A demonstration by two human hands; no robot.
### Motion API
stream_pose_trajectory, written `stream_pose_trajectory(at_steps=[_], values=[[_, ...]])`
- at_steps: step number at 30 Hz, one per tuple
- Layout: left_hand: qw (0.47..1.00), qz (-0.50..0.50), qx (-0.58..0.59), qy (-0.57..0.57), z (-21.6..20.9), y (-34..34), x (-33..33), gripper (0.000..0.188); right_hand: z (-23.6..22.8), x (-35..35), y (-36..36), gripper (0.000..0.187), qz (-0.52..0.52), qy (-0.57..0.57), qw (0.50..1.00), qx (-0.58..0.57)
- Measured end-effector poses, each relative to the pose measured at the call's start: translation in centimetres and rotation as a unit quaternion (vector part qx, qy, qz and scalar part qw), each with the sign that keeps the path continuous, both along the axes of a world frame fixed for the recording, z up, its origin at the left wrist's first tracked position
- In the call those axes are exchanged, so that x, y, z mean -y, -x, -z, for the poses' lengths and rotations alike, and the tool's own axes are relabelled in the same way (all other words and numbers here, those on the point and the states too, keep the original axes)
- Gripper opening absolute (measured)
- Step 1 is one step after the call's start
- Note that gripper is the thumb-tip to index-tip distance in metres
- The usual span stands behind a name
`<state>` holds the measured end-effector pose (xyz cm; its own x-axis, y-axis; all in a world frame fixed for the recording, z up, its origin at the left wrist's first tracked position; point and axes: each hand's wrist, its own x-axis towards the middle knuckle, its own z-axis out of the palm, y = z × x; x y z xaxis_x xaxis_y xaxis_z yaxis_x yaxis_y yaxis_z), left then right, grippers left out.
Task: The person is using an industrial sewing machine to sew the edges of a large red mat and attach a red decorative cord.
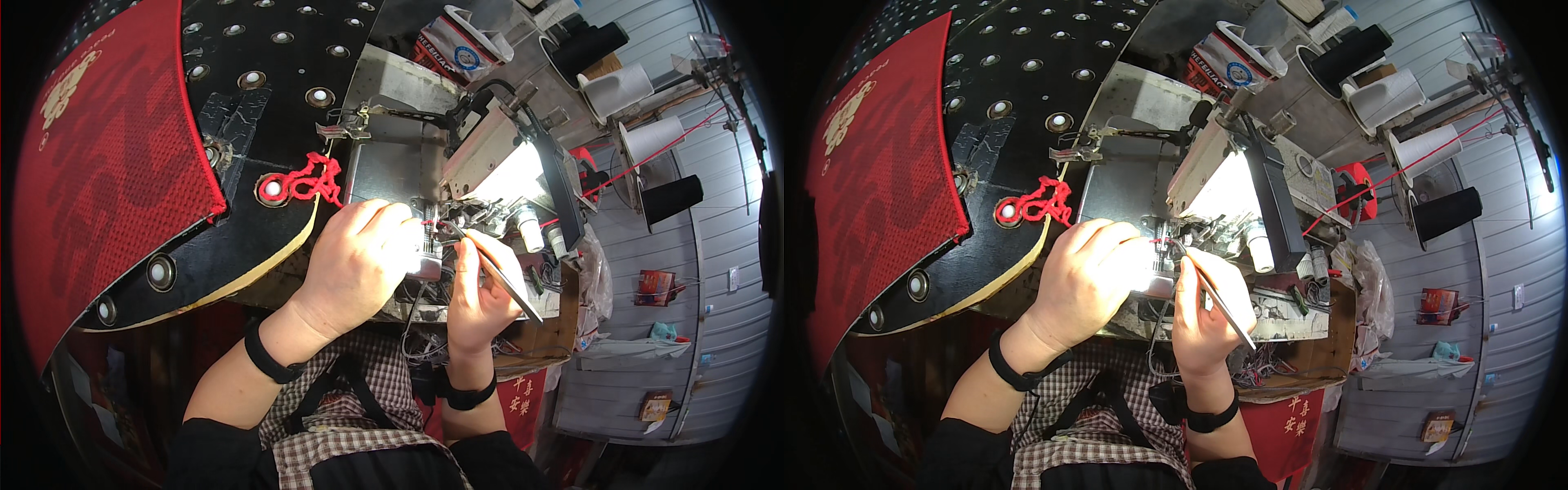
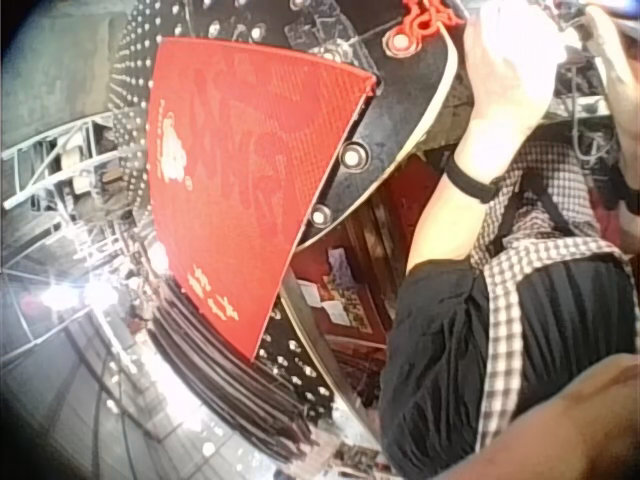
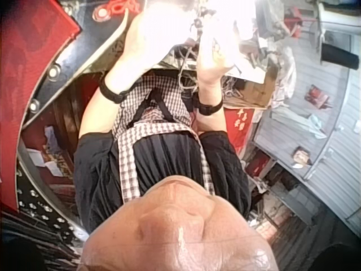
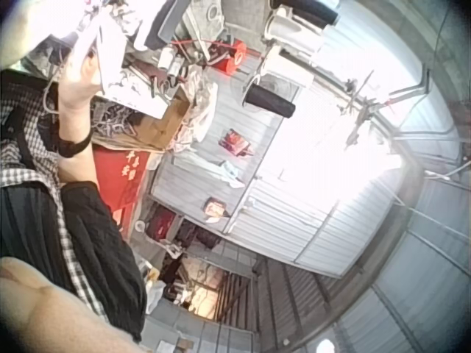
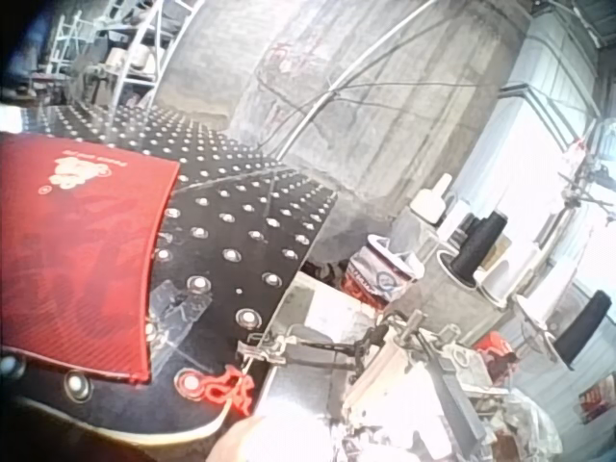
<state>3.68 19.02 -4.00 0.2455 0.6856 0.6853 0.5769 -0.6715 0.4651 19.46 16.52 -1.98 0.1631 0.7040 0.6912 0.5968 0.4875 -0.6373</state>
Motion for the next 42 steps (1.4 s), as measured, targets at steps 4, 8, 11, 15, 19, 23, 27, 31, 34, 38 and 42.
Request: stream_pose_trajectory(at_steps=[4,8,11,15,19,23,27,31,34,38,42], values=[[1.000,-0.011,0.005,-0.021,0.1,-0.1,-0.1,0.021,0.1,-0.1,0.0,0.014,0.001,0.005,1.000,0.002],[0.999,-0.008,0.014,-0.028,0.2,-0.1,-0.1,0.020,-0.2,0.0,0.0,0.015,-0.003,0.006,1.000,0.001],[1.000,0.001,0.015,-0.017,0.2,-0.1,-0.1,0.022,-1.4,0.6,0.0,0.016,-0.008,0.033,0.998,0.045],[0.999,0.003,0.036,0.004,0.3,-0.1,0.1,0.023,-4.5,1.0,0.1,0.015,-0.018,0.082,0.991,0.106],[1.000,-0.015,0.014,0.014,0.6,-0.1,0.1,0.028,-7.1,0.2,1.2,0.012,-0.037,0.079,0.981,0.172],[0.999,-0.012,0.026,0.014,0.8,-0.1,0.1,0.029,-8.4,-1.2,2.0,0.010,-0.037,0.100,0.956,0.275],[0.999,-0.017,0.035,-0.007,1.1,-0.2,-0.1,0.029,-8.5,-1.7,2.4,0.010,-0.015,0.139,0.937,0.319],[0.999,-0.019,0.027,-0.007,1.2,-0.1,-0.1,0.028,-7.8,-1.5,2.7,0.011,-0.003,0.167,0.936,0.309],[0.999,-0.016,0.029,-0.003,1.1,-0.1,-0.1,0.029,-7.7,-1.5,2.7,0.011,0.005,0.186,0.941,0.282],[1.000,-0.011,0.020,0.007,1.0,0.0,0.0,0.031,-7.6,-1.5,2.7,0.011,0.007,0.210,0.941,0.267],[1.000,-0.011,0.020,0.009,1.0,0.1,0.0,0.033,-7.5,-1.6,2.7,0.011,0.001,0.223,0.942,0.252]])
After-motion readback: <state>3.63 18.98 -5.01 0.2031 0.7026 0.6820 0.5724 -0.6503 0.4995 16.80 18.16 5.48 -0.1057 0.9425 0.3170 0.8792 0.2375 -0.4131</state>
